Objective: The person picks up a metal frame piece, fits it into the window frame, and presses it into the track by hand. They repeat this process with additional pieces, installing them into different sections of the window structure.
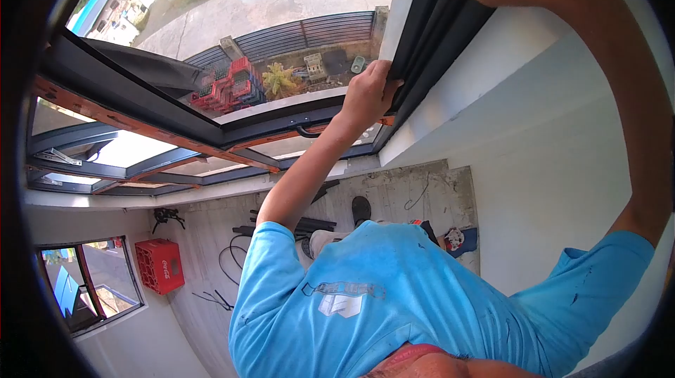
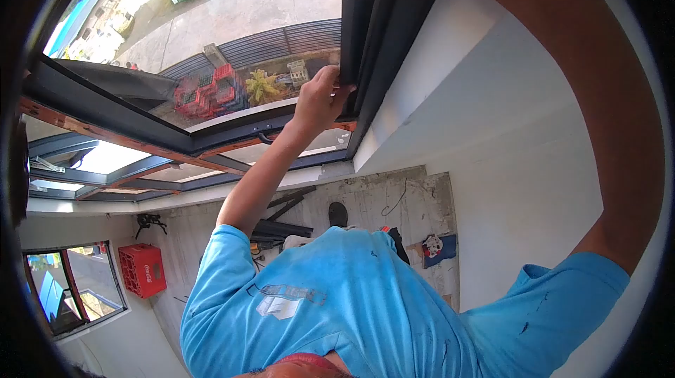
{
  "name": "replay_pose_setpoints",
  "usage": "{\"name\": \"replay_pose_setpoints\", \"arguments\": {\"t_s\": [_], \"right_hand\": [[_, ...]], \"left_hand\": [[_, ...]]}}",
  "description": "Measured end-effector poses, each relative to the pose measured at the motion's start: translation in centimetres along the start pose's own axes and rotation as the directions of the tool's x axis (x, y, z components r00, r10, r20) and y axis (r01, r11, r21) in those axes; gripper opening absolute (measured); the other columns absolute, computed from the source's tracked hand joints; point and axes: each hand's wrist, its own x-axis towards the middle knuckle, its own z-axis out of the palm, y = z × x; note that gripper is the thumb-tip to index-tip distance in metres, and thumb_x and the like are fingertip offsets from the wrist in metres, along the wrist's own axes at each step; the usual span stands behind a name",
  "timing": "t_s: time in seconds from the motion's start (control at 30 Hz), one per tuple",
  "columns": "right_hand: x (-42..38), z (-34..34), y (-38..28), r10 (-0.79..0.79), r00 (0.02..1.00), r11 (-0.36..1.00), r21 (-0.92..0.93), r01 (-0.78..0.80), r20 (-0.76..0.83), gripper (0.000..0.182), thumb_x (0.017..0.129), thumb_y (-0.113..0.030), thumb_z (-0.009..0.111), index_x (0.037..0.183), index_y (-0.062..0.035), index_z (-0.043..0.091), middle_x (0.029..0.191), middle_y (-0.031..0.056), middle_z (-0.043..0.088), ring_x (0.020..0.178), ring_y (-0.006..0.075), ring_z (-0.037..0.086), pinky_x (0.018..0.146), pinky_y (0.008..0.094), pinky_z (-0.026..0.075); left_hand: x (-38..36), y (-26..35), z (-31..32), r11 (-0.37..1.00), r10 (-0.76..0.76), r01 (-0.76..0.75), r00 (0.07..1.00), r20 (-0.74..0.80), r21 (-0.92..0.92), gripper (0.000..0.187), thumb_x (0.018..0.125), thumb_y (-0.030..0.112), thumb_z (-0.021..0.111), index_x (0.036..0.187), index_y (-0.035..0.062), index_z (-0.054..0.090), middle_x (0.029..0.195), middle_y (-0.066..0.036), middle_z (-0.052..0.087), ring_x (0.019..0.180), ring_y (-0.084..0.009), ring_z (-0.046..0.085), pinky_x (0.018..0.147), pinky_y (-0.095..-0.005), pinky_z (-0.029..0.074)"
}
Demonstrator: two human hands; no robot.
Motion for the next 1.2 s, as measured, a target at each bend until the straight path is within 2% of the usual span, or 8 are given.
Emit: {"name": "replay_pose_setpoints", "arguments": {"t_s": [0.43,0.5,0.77,0.83,0.97,1.03,1.17,1.2], "right_hand": [[0.3,-0.7,-0.4,-0.031,1.000,0.998,-0.054,0.030,-0.006,0.015,0.076,-0.025,0.065,0.073,-0.0105,0.068,0.078,0.0003,0.063,0.087,0.0143,0.059,0.092,0.0306,0.039],[0.2,-0.7,-0.2,-0.050,0.999,0.998,-0.035,0.049,-0.007,0.013,0.075,-0.023,0.064,0.072,-0.0107,0.067,0.078,-0.0001,0.062,0.087,0.0142,0.059,0.093,0.0306,0.039],[0.1,0.7,-0.2,-0.034,0.985,0.986,0.152,0.060,-0.169,0.008,0.071,-0.019,0.063,0.068,-0.0126,0.065,0.077,-0.0012,0.062,0.086,0.0136,0.059,0.094,0.0310,0.039],[0.5,-1.5,-0.3,-0.028,0.993,0.985,0.172,0.009,0.111,0.011,0.073,-0.020,0.064,0.069,-0.0099,0.067,0.076,0.0010,0.064,0.087,0.0152,0.061,0.094,0.0317,0.040],[2.4,-5.0,-1.0,-0.015,0.985,0.982,0.189,-0.018,0.172,0.016,0.074,-0.021,0.063,0.072,-0.0060,0.069,0.076,0.0061,0.067,0.084,0.0208,0.065,0.089,0.0360,0.047],[3.8,-3.4,-1.6,0.106,0.966,0.929,0.324,-0.180,0.235,0.021,0.076,-0.021,0.061,0.072,-0.0026,0.070,0.075,0.0127,0.068,0.078,0.0281,0.068,0.079,0.0415,0.053],[7.4,-0.4,-3.5,0.094,0.993,0.828,0.547,-0.119,0.074,0.024,0.081,-0.021,0.059,0.071,-0.0007,0.068,0.076,0.0179,0.068,0.073,0.0332,0.067,0.072,0.0438,0.053],[7.7,-2.3,-1.9,-0.043,0.980,0.641,0.758,-0.121,0.193,0.023,0.084,-0.021,0.057,0.078,-0.0006,0.067,0.075,0.0176,0.067,0.071,0.0320,0.066,0.070,0.0440,0.052]], "left_hand": [[1.3,0.7,-1.7,0.992,-0.050,0.032,0.989,0.141,0.122,0.032,0.087,0.020,0.072,0.101,-0.0002,0.052,0.085,-0.017,0.063,0.073,-0.0311,0.069,0.062,-0.0399,0.053],[0.9,0.5,-1.6,0.996,-0.061,0.045,0.975,0.214,0.080,0.032,0.090,0.022,0.067,0.105,-0.0018,0.052,0.095,-0.021,0.064,0.080,-0.0399,0.067,0.068,-0.0437,0.054],[2.7,-2.7,-3.1,0.985,0.014,0.055,0.920,0.392,-0.162,0.029,0.090,0.020,0.069,0.101,-0.0022,0.054,0.090,-0.022,0.067,0.086,-0.0377,0.069,0.073,-0.0438,0.054],[2.6,-2.7,-2.9,0.991,0.030,0.021,0.923,0.383,-0.129,0.031,0.088,0.023,0.070,0.098,-0.0013,0.054,0.088,-0.021,0.067,0.084,-0.0380,0.068,0.071,-0.0439,0.053],[2.7,-2.7,-3.1,0.995,0.048,-0.012,0.927,0.372,-0.098,0.035,0.086,0.027,0.073,0.094,-0.0002,0.053,0.085,-0.020,0.067,0.082,-0.0391,0.067,0.070,-0.0447,0.052],[2.8,-2.4,-3.4,0.999,0.024,-0.008,0.919,0.394,-0.042,0.028,0.088,0.016,0.072,0.102,-0.0014,0.055,0.095,-0.019,0.071,0.090,-0.0321,0.071,0.077,-0.0396,0.057],[2.9,-2.8,-3.2,0.988,0.091,-0.043,0.938,0.336,-0.145,0.036,0.084,0.027,0.074,0.091,0.0009,0.051,0.081,-0.019,0.066,0.080,-0.0400,0.065,0.069,-0.0454,0.050],[3.2,-2.6,-3.4,0.986,0.113,-0.065,0.935,0.337,-0.151,0.036,0.084,0.027,0.074,0.091,0.0009,0.051,0.081,-0.019,0.066,0.080,-0.0400,0.065,0.069,-0.0454,0.050]]}}
